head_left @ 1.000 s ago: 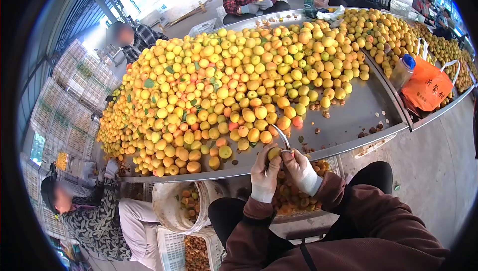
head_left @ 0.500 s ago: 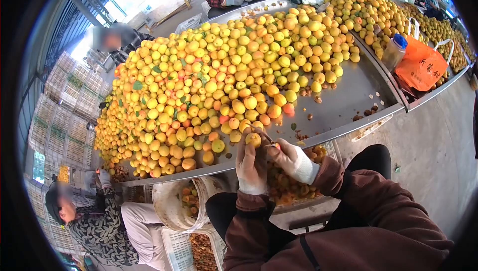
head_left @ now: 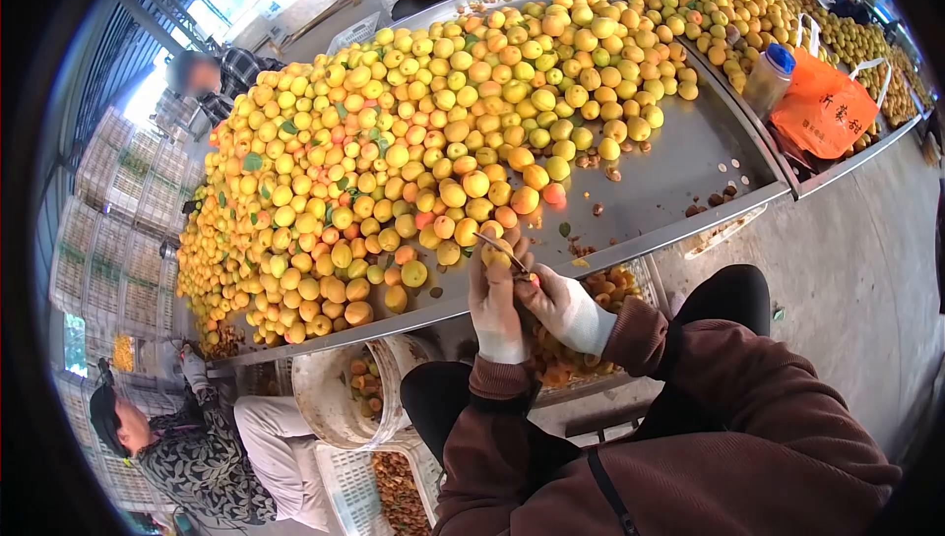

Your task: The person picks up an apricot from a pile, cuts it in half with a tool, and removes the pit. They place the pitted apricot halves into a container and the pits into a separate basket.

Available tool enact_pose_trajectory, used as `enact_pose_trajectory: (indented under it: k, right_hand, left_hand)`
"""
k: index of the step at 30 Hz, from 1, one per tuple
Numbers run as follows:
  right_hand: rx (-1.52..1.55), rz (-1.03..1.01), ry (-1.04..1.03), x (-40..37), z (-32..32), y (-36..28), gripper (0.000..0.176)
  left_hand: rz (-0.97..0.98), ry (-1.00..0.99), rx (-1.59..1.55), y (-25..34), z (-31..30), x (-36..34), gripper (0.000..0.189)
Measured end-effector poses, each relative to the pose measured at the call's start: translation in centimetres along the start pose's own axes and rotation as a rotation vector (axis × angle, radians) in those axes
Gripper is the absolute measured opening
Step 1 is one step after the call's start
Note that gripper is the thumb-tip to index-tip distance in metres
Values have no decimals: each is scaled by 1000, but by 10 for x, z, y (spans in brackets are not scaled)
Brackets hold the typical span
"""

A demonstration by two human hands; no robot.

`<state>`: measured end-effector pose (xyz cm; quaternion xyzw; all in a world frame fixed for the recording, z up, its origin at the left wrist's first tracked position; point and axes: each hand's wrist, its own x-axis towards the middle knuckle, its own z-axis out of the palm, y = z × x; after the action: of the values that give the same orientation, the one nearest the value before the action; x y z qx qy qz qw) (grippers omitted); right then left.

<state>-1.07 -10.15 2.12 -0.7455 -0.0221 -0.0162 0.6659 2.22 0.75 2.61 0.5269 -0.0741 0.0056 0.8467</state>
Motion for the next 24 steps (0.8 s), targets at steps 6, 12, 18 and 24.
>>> enact_pose_trajectory:
  k: [6, 12, 18, 24]
  right_hand:
    - [-226, -110, -22, 10, -2, 0, 30]
    - [-210, -109, 35, 13, 10, 19, 36]
    - [-99, -82, 30, 14, 9, 5, 33]
    - [-302, -119, 44, 12, 6, 26, 33]
  left_hand:
    - [43, 93, 187, 8, 3, 2, 46]
    - [-91, 41, 13, 4, -3, 4, 45]
    - [-21, 8, 113, 3, -2, 10, 55]
    - [-220, -25, -183, -12, -6, 5, 61]
